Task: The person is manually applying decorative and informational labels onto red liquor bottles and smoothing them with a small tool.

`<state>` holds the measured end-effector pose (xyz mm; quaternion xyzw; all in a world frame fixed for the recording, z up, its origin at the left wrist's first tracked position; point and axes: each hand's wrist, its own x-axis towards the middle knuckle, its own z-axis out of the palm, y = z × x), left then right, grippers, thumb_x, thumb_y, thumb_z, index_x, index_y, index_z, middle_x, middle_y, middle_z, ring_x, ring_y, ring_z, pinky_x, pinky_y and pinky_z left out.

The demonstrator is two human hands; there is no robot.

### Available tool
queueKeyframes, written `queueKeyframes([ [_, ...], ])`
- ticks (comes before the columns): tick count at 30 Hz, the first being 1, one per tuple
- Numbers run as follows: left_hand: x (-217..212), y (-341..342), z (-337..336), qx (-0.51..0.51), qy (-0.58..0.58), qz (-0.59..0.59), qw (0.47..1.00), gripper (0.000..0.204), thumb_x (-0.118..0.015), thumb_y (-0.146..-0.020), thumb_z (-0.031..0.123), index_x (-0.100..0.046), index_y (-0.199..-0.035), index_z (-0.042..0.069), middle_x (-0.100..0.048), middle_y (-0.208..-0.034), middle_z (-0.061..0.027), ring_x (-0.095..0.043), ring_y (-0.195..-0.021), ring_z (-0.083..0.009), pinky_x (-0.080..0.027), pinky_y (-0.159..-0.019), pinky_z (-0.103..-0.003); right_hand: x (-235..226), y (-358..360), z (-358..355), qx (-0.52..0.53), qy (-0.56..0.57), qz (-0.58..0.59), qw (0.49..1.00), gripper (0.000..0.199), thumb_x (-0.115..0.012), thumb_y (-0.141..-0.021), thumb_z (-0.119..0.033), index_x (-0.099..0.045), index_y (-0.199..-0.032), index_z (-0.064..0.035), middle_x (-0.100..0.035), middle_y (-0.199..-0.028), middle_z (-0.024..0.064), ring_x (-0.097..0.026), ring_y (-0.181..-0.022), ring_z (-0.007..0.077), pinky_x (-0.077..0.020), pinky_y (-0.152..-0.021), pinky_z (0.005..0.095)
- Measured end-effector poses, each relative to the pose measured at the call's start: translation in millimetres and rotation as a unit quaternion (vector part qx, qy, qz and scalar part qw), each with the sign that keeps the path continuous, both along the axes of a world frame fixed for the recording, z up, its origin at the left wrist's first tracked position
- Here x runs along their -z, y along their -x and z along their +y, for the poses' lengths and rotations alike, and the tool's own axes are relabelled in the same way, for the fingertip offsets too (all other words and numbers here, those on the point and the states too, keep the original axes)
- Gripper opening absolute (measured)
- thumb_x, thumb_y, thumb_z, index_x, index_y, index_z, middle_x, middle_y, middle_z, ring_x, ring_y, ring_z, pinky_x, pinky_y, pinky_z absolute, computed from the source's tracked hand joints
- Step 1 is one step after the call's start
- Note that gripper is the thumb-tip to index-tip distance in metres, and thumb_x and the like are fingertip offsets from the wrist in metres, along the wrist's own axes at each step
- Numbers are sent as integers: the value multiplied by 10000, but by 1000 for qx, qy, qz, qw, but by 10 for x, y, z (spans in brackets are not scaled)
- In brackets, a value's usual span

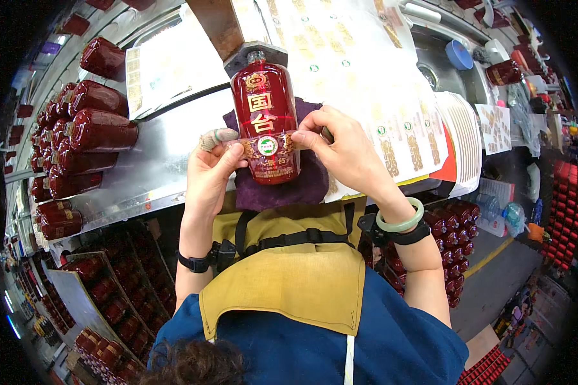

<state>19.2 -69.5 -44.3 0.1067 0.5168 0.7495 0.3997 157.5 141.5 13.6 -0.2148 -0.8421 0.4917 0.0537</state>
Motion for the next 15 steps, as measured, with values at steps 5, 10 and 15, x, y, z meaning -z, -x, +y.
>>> queueKeyframes([
  [5,10,-17,10,-12,-3,1,1000,263,-718,-970,20,-625,-1216,10,-696,-1062,-68,-684,-983,-123,-606,-814,-283,16,5,-5,-4,-8,8,1000,188,-722,-973,-188,-696,-952,-3,-638,-885,102,-592,-753,193,-479,-698,327],
  [10,-14,-19,16,-11,1,2,1000,272,-717,-971,21,-625,-1227,4,-693,-1054,-64,-675,-972,-117,-600,-807,-278,18,8,-7,-6,-11,12,1000,198,-723,-974,-196,-692,-951,-2,-624,-871,100,-581,-746,197,-472,-692,331],
  [15,-13,-28,24,-14,-6,8,1000,276,-713,-973,19,-621,-1232,-2,-692,-1056,-67,-673,-969,-116,-594,-798,-274,-6,12,-14,-8,-15,11,1000,196,-719,-978,-197,-693,-954,-4,-621,-875,98,-576,-746,195,-470,-691,331],
])
